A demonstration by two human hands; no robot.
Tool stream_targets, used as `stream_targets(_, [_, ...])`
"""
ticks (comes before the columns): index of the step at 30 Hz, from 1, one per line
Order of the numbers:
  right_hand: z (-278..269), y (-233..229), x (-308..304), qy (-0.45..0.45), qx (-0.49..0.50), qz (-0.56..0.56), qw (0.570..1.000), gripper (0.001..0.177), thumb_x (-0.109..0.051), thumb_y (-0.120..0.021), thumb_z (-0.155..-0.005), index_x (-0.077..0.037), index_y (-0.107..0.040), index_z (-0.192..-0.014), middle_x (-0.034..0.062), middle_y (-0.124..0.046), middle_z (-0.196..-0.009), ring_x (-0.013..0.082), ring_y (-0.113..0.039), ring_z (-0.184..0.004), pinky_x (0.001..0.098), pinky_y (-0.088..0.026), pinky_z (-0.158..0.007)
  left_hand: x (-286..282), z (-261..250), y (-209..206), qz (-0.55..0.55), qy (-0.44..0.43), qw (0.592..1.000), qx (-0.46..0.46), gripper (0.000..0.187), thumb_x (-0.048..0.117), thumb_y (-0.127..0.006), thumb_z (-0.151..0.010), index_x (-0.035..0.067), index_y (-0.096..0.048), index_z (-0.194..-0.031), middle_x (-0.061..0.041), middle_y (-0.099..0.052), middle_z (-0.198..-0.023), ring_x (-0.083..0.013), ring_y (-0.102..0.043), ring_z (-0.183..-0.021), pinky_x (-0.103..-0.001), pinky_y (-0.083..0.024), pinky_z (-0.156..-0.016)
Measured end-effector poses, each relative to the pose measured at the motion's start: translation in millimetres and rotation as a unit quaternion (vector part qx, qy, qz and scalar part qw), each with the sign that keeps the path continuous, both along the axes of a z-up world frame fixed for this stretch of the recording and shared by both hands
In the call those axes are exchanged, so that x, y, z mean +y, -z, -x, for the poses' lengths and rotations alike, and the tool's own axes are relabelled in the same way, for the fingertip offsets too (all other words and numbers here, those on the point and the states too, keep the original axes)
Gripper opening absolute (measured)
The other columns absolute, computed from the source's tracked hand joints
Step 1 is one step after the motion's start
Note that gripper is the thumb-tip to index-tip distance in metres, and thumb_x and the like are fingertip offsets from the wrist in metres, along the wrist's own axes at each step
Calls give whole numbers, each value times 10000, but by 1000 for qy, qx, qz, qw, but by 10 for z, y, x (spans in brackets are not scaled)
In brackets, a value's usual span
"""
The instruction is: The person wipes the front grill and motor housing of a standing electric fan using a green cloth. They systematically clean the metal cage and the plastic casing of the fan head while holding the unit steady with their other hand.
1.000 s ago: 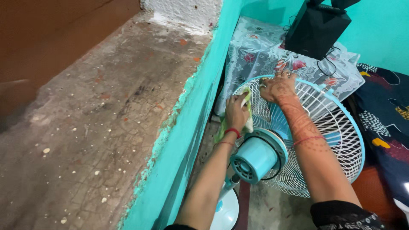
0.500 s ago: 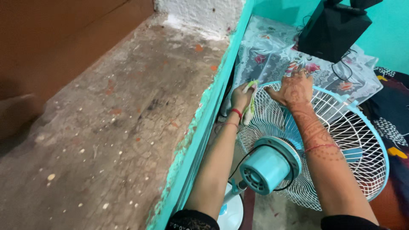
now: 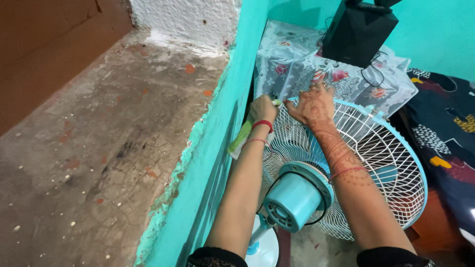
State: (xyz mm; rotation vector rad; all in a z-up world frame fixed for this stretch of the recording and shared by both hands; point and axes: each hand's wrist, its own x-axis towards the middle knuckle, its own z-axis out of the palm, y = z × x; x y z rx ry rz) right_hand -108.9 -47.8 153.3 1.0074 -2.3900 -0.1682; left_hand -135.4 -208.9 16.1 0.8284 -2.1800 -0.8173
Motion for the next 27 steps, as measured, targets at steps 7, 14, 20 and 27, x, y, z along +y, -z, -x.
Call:
stream_targets(7, [-53,-57,6,32,-50,-15,998,722,-676,-496,-956,-39,-798,-1115,234,-702,-1260,339,-538,-1315,530,-399,-999,117,-105,23,25,-31,999,25,182,224,-800,-757,78,-758,-858,-195,-748,-932,-381,-725,-920,-480,-585,-794])
stream_targets(14, [112,47,-19,-7,20,-28,999,590,-643,-534,-825,-228,-759,-1181,187,-512,-1533,397,-353,-1443,673,-341,-1003,452,-562,-8,-51,-39,993,100,193,199,-768,-780,166,-821,-962,-185,-752,-935,-391,-718,-884,-509,-565,-759])
stream_targets(20, [316,198,-59,11,-58,-50,997,610,-619,-454,-976,-176,-735,-1288,145,-662,-1380,345,-533,-1358,563,-394,-1077,712,-704,179,-37,-62,988,136,248,119,-753,-716,153,-811,-955,-187,-759,-934,-394,-713,-906,-503,-559,-806])
stream_targets(27, [84,50,20,3,-55,-75,996,572,-549,-421,-1006,-150,-727,-1278,147,-695,-1316,334,-605,-1274,607,-341,-1101,594,-950,482,-122,42,967,221,266,185,-769,-776,123,-785,-1034,-175,-760,-944,-357,-745,-883,-441,-577,-794])
